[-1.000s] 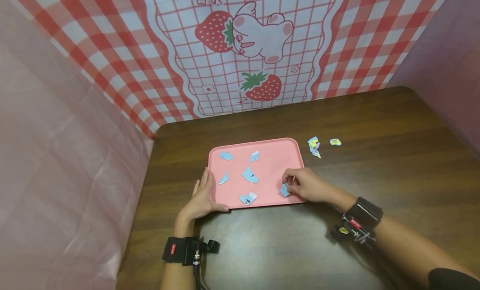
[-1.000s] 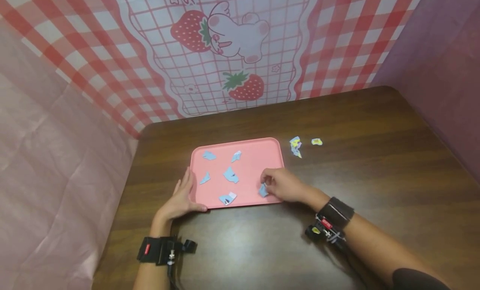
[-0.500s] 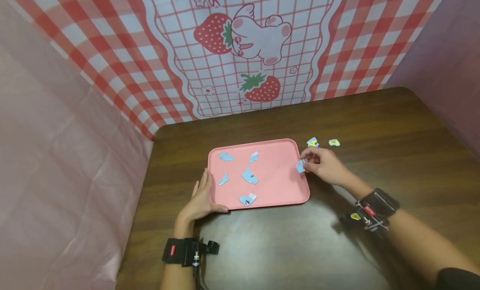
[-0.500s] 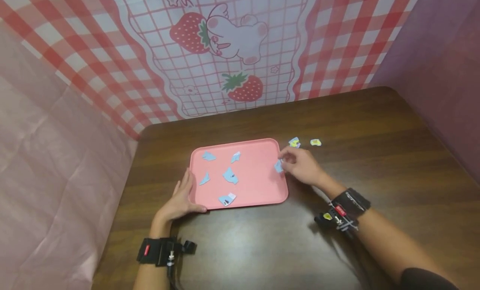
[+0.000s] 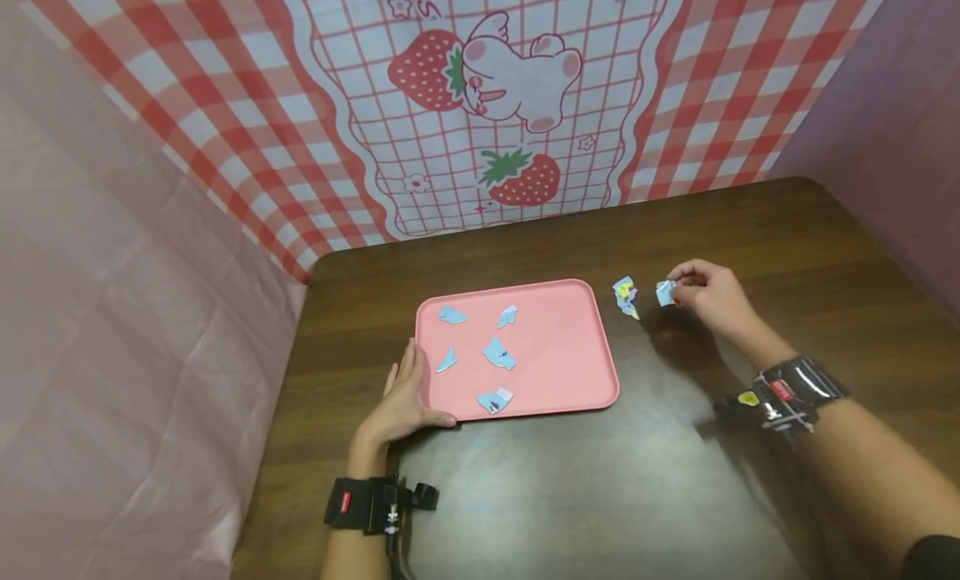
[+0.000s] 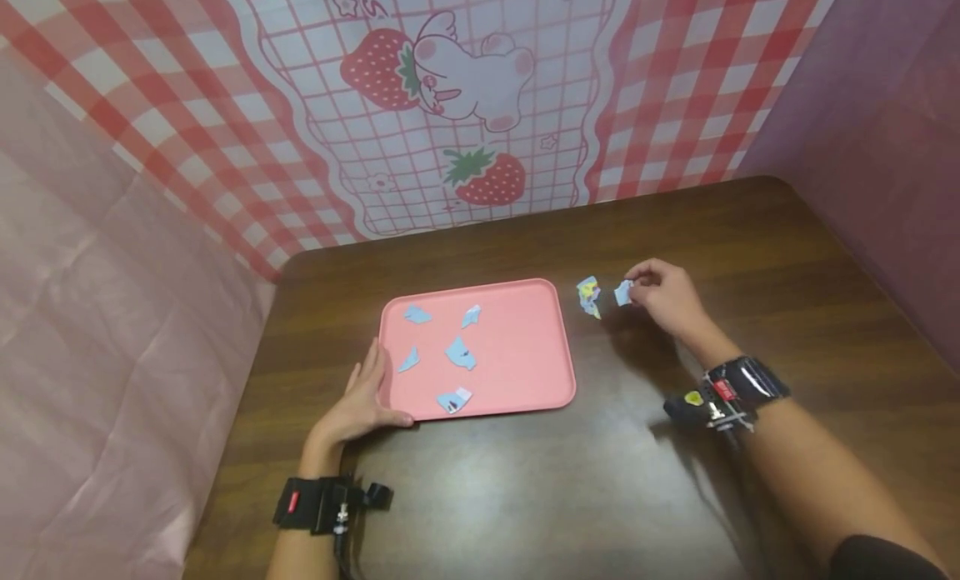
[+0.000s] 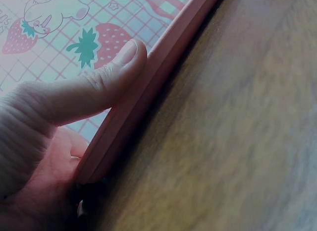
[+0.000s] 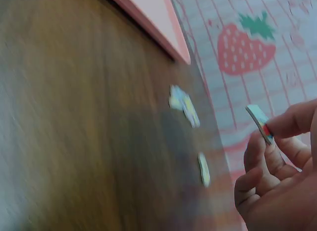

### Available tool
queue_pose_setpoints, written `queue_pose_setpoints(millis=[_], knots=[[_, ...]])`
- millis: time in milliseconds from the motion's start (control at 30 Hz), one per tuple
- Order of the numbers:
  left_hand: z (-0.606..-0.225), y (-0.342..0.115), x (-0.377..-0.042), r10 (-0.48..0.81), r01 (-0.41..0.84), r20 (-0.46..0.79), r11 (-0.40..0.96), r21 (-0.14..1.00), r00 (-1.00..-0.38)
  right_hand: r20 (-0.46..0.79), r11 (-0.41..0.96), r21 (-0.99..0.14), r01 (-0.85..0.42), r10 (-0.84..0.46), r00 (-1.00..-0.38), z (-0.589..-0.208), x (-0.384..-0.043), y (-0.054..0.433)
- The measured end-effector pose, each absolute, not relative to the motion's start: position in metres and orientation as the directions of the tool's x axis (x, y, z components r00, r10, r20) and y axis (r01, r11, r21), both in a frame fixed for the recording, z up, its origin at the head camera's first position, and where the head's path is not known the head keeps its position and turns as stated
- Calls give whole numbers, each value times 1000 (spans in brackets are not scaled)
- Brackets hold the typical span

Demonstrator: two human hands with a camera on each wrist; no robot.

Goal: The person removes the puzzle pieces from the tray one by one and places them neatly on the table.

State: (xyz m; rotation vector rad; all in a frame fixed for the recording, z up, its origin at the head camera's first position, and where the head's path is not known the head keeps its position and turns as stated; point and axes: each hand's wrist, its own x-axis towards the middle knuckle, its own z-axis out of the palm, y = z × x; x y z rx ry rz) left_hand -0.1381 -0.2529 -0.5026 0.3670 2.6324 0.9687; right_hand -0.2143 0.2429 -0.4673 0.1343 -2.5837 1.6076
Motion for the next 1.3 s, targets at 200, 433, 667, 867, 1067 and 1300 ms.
queue_pose_setpoints(millis=[200,433,667,867,1067,1300], knots=[[-502,-254,-137,339,120,-208,735,668,-918,105,494,-868,-50,83,-991,-474,-227,271],[-502,-253,-136,338,115,-211,732,672,-917,64,633,-772,49,154,-986,-484,-240,296],[-503,-251,-136,334,112,-213,734,670,-918,29,705,-701,107,178,-984,-492,-249,310],[-500,-251,-139,330,115,-206,737,666,-921,78,762,-641,93,185,-980,-492,-254,309],[-500,-252,-140,323,104,-215,740,664,-922,98,791,-607,74,167,-981,-496,-258,308],[-501,-252,-139,318,97,-215,735,671,-923,125,808,-588,35,133,-983,-502,-258,308]])
